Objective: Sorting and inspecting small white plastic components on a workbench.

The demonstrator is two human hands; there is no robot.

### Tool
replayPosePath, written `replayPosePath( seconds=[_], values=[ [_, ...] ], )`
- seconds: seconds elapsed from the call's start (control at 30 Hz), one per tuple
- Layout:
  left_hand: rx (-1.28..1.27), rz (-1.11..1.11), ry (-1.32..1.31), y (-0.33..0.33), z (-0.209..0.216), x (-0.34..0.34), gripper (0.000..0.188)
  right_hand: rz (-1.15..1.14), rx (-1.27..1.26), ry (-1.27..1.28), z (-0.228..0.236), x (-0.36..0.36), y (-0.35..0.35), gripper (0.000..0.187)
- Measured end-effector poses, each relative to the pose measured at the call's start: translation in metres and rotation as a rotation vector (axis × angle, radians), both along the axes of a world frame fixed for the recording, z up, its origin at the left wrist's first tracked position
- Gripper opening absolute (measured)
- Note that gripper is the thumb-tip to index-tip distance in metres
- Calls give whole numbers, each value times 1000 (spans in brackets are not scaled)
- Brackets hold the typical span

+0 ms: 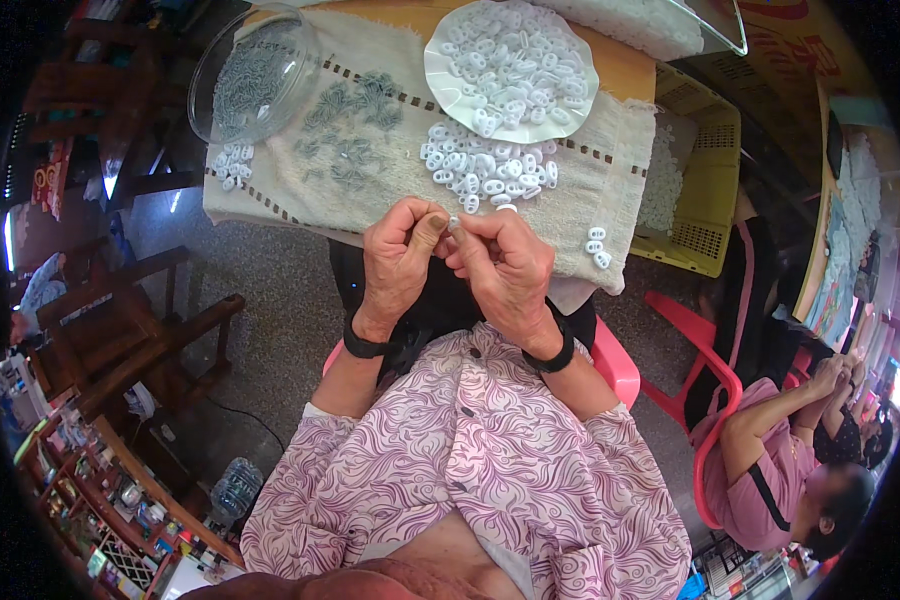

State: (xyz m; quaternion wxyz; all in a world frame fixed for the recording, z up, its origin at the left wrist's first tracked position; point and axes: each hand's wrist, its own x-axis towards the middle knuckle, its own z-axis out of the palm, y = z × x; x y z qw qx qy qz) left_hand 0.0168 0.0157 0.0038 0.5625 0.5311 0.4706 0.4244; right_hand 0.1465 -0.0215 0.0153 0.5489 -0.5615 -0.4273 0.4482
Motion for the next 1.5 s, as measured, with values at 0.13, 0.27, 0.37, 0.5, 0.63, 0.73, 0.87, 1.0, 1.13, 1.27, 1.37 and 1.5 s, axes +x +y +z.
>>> replayPosePath(
  seconds=[0.13,0.27,0.37,0.5,0.63,0.73,0.87,1.0,1.13,1.27,1.37,1.5],
  values=[
    [7,16,15,-1,-2,2,12,-1,-21,-14,-1,-2,0,6],
    [-36,21,27,-3,-8,6,16,-6,-108,16,-5,0,0,6],
    [-92,18,-32,-5,-9,8,15,-28,-161,165,-2,6,0,8],
    [-102,30,-118,-6,-9,8,14,-36,-162,214,1,9,1,10],
    [-68,34,-105,-5,-9,7,13,-11,-155,196,2,10,1,12],
    [-18,21,-39,-4,-9,5,12,2,-142,212,3,9,1,12],
    [43,35,38,-6,-7,7,12,5,-140,215,3,9,-1,11],
    [61,43,61,-7,-11,8,12,-14,-126,195,3,6,-2,8],
    [105,48,94,-10,-9,10,14,-17,-85,94,1,5,-4,6],
    [88,38,99,-11,-11,12,12,-3,-71,34,-5,10,-6,7],
    [23,14,63,-10,-10,13,11,-37,-129,134,-5,13,-8,7],
    [-130,53,17,-4,-3,11,9,-61,-171,165,-6,22,-9,8]
  ],
)
